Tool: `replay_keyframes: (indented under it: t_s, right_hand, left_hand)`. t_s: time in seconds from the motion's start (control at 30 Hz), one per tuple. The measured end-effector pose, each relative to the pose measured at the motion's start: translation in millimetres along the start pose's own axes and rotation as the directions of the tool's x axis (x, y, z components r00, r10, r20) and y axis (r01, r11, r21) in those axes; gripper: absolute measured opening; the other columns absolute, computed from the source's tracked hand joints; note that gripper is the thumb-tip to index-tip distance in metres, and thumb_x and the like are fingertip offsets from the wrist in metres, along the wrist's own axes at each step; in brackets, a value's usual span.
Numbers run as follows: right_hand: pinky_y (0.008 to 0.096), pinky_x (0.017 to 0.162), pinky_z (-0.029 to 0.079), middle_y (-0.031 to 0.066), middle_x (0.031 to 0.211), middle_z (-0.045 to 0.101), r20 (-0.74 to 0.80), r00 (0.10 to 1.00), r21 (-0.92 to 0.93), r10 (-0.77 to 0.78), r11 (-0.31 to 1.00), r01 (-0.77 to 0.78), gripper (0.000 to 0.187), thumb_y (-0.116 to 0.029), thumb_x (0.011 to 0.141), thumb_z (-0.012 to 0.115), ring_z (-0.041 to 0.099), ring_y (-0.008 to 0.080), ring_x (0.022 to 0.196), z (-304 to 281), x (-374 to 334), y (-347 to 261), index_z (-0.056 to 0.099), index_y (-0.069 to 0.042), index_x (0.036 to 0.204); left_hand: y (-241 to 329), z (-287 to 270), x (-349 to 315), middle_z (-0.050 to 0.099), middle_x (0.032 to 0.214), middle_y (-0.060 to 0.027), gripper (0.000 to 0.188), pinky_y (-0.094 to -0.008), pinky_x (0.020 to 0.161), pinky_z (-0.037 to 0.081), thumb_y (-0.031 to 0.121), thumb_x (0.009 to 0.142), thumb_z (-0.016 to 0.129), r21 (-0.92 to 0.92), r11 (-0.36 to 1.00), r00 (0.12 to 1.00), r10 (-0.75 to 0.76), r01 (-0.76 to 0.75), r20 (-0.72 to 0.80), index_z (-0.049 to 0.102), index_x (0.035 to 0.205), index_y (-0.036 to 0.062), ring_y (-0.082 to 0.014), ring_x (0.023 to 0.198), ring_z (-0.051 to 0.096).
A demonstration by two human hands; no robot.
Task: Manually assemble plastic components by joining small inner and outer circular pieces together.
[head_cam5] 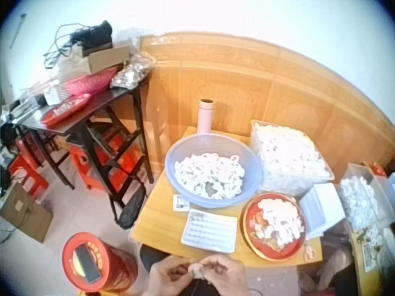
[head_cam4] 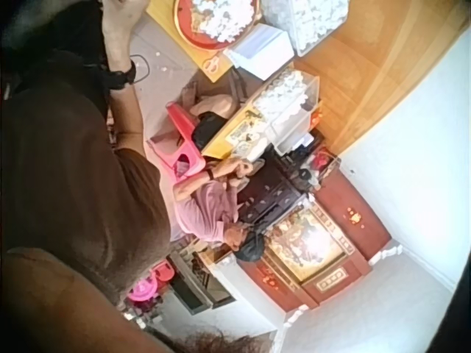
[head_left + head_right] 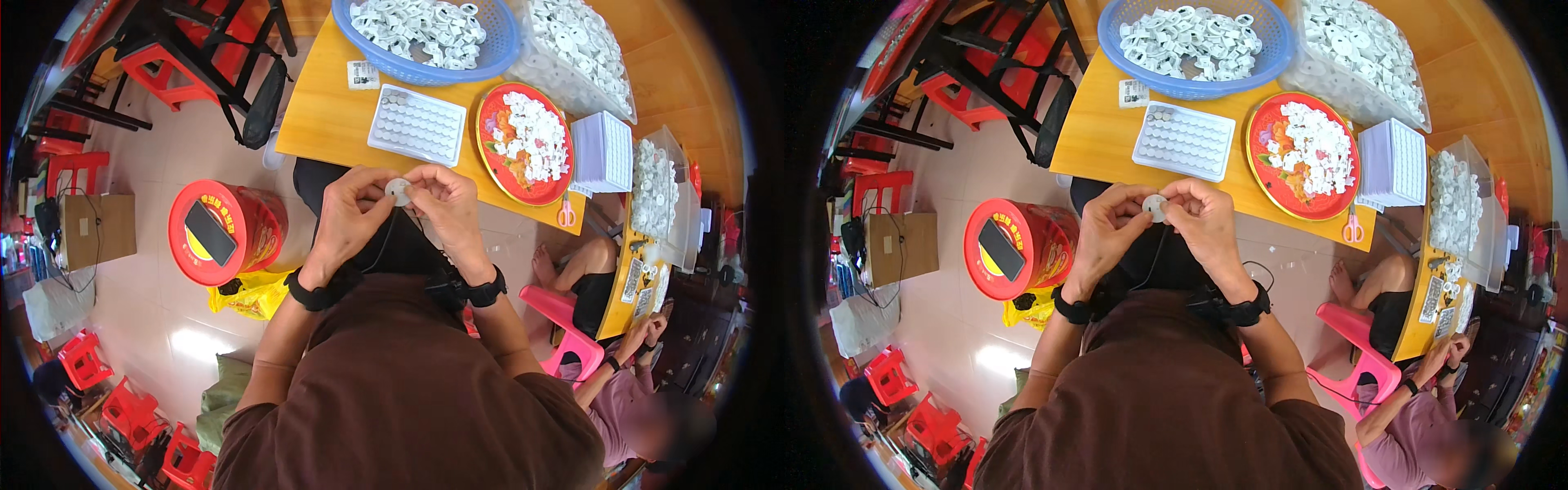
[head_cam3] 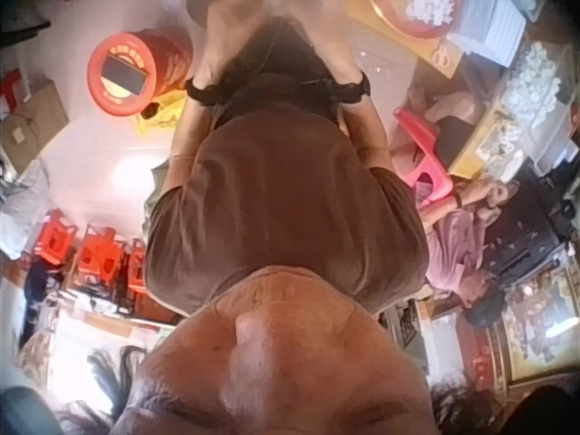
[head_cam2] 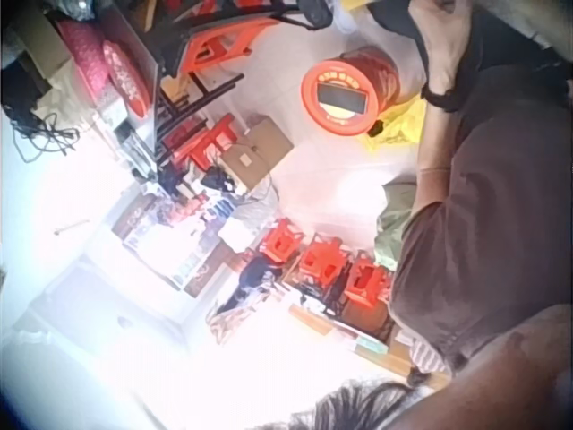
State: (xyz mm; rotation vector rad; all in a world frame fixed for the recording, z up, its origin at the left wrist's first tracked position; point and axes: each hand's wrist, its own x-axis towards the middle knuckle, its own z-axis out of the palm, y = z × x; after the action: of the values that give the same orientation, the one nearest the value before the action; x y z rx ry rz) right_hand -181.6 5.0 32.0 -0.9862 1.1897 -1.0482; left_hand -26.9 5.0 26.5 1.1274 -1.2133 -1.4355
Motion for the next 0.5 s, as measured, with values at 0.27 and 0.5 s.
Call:
replay_keyframes:
  t_s: [0.27, 0.5]
  right_hand:
    - [0.0193, 0.058, 0.045, 0.0018, 0.071, 0.059, 0.007, 1.0, -0.098, -0.021, 0.995, 0.021, 0.018, 0.003, 0.071, 0.064, 0.053, 0.0057, 0.062, -4.4, -0.7, 11.2, 0.063, 0.002, 0.089]
    - [0.0201, 0.058, 0.045, 0.0027, 0.07, 0.059, -0.024, 0.999, -0.149, 0.022, 0.989, -0.026, 0.018, 0.002, 0.069, 0.064, 0.053, 0.0066, 0.062, -5.9, -1.2, 10.8, 0.064, 0.003, 0.087]
  left_hand:
    - [12.5, -4.6, 5.3, 0.062, 0.078, -0.013, 0.025, -0.0258, 0.062, 0.05, -0.005, 0.071, 0.059, 0.541, 0.8, 0.963, 0.177, -0.26, 0.202, 0.061, 0.096, -0.0016, -0.0175, 0.067, 0.062]
    - [13.0, -3.7, 9.0, 0.058, 0.076, -0.0164, 0.025, -0.0356, 0.056, 0.047, -0.003, 0.067, 0.058, 0.652, 0.628, 0.904, 0.261, -0.426, 0.34, 0.059, 0.092, -0.0005, -0.032, 0.065, 0.058]
